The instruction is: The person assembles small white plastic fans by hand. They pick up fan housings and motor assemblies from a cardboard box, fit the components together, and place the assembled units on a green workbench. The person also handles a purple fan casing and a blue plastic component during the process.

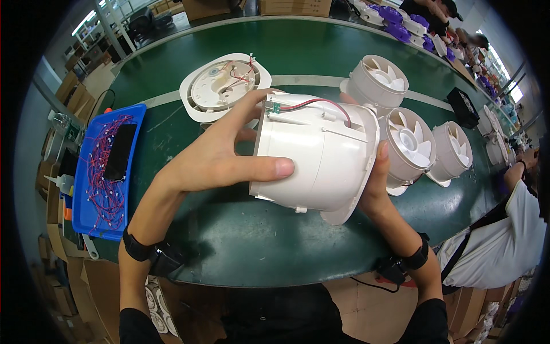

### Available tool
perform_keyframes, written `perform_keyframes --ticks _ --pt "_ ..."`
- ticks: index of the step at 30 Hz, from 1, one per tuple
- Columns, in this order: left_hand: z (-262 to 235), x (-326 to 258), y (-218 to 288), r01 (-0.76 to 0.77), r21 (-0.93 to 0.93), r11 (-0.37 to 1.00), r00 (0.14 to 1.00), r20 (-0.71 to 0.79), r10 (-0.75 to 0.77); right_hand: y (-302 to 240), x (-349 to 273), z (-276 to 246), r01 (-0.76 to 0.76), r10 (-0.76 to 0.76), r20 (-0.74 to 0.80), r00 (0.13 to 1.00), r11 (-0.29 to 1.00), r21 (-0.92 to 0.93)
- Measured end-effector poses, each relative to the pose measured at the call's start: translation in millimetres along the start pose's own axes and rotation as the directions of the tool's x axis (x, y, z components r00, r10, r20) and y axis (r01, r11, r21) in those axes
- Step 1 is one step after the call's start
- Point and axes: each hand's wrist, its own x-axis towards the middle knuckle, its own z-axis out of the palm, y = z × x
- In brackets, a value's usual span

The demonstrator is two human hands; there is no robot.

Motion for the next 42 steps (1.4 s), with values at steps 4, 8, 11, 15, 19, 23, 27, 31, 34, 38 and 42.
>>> perform_keyframes --ticks 4,8,11,15,19,23,27,31,34,38,42 --pt "-0.1 0.3 0.0 -0.004 -0.009 1.0 1.0 0.002 0.004 0.7 -0.4 -1.3 -0.007 0.007 0.008 1.0 1.0 -0.009" --pt "5.3 -1.0 4.0 0.011 -0.072 0.997 1.0 0.002 -0.011 6.0 1.0 -6.7 0.017 -0.016 0.057 0.998 1.0 -0.006" --pt "6.1 -3.1 11.4 0.03 -0.103 0.994 0.999 0.023 -0.028 13.1 1.7 -9.7 0.077 -0.073 0.09 0.993 0.996 -0.05" --pt "0.6 -1.9 8.5 -0.062 0.045 0.997 0.996 0.065 0.059 0.3 3.5 -7.1 0.08 -0.076 0.084 0.994 0.996 -0.046" --pt "5.6 -6.2 10.9 -0.103 0.09 0.991 0.995 -0.005 0.104 0.7 4.2 -1.8 -0.008 0.007 0.007 1.0 0.99 0.143" --pt "4.1 -5.3 3.6 -0.099 0.18 0.979 0.995 0.021 0.097 6.1 2.9 3.0 -0.068 0.079 -0.026 0.997 0.958 0.278" --pt "5.3 -8.7 14.4 -0.156 0.232 0.96 0.987 0.076 0.142 1.2 1.5 0.8 -0.135 0.15 -0.012 0.989 0.923 0.361" --pt "3.1 -6.7 20.4 -0.146 0.205 0.968 0.987 0.097 0.129 -2.8 -1.5 4.2 -0.155 0.159 0.014 0.987 0.929 0.337" --pt "-2.6 -9.7 21.0 -0.137 0.265 0.954 0.989 0.096 0.115 1.8 -2.4 5.7 -0.167 0.159 0.05 0.986 0.93 0.328" --pt "-4.7 -17.3 24.0 -0.208 0.44 0.874 0.976 0.031 0.217 6.7 -3.4 3.7 -0.224 0.204 0.093 0.975 0.907 0.356" --pt "-24.8 -30.7 72.3 -0.344 0.546 0.764 0.888 -0.074 0.454 7.2 -4.0 -1.8 -0.219 0.219 0.05 0.974 0.874 0.434"
